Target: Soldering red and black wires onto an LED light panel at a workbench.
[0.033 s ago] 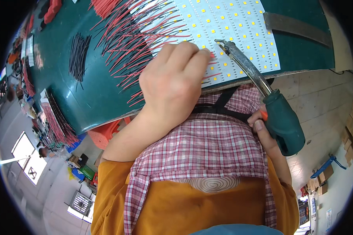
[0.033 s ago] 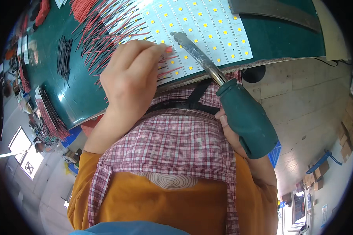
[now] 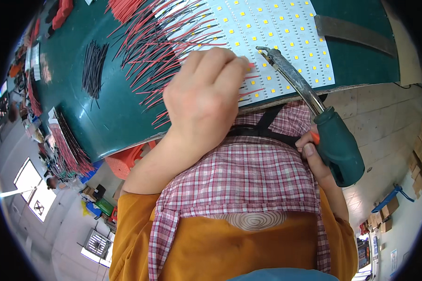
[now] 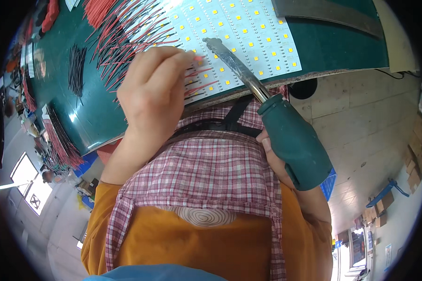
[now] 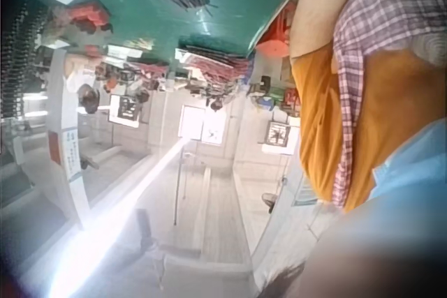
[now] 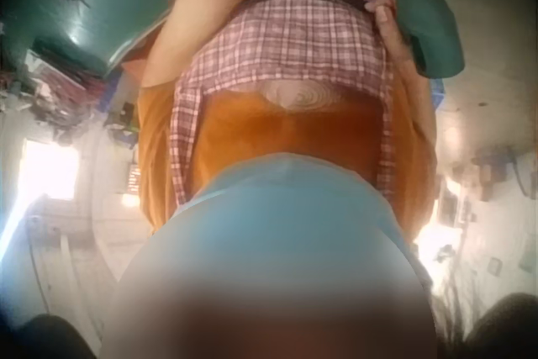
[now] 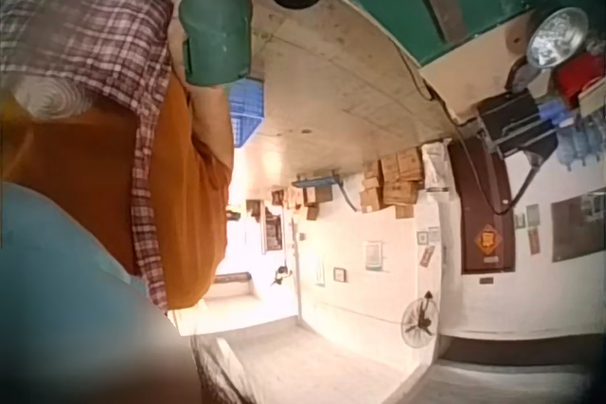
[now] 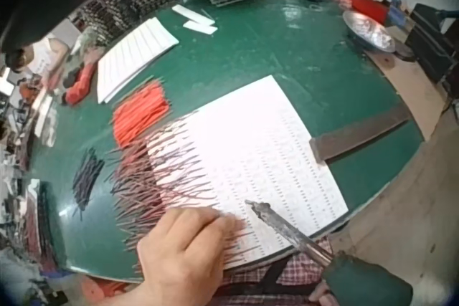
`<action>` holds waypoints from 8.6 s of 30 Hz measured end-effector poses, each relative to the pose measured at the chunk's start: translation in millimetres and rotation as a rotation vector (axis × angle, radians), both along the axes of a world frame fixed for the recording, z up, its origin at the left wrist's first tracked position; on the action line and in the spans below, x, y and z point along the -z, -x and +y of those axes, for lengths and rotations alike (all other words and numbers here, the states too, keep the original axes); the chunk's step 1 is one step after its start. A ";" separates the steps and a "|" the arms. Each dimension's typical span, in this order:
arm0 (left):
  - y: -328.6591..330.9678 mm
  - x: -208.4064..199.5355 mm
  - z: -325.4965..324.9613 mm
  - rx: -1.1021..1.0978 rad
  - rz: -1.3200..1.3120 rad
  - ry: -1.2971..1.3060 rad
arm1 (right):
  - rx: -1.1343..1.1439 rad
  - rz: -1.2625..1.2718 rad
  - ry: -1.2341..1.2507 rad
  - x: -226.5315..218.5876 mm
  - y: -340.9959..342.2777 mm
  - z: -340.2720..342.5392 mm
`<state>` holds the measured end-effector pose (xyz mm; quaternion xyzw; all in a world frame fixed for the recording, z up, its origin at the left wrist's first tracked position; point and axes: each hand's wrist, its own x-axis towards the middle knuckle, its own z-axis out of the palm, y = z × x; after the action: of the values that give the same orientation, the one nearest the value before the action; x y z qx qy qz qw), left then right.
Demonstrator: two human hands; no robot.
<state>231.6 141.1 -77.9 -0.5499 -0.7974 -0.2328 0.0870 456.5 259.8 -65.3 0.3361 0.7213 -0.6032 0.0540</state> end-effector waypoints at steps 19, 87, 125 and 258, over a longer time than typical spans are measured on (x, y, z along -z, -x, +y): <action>7.1 5.3 2.3 0.006 0.075 0.000 | -0.222 0.045 -0.345 6.2 -4.6 7.0; 20.7 6.2 8.3 -0.026 0.041 -0.016 | -0.062 -0.045 0.011 -11.7 20.6 10.9; 16.5 -4.8 16.0 -0.112 -0.014 0.029 | 0.023 0.079 0.062 -18.2 25.3 12.2; 40.8 4.3 35.3 -0.083 -0.097 -0.008 | 0.235 0.140 0.142 -32.0 31.2 18.0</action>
<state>190.8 176.4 -82.2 -0.5043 -0.8218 -0.2584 0.0599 425.3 277.7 -33.2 0.3706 0.6347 -0.6767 -0.0437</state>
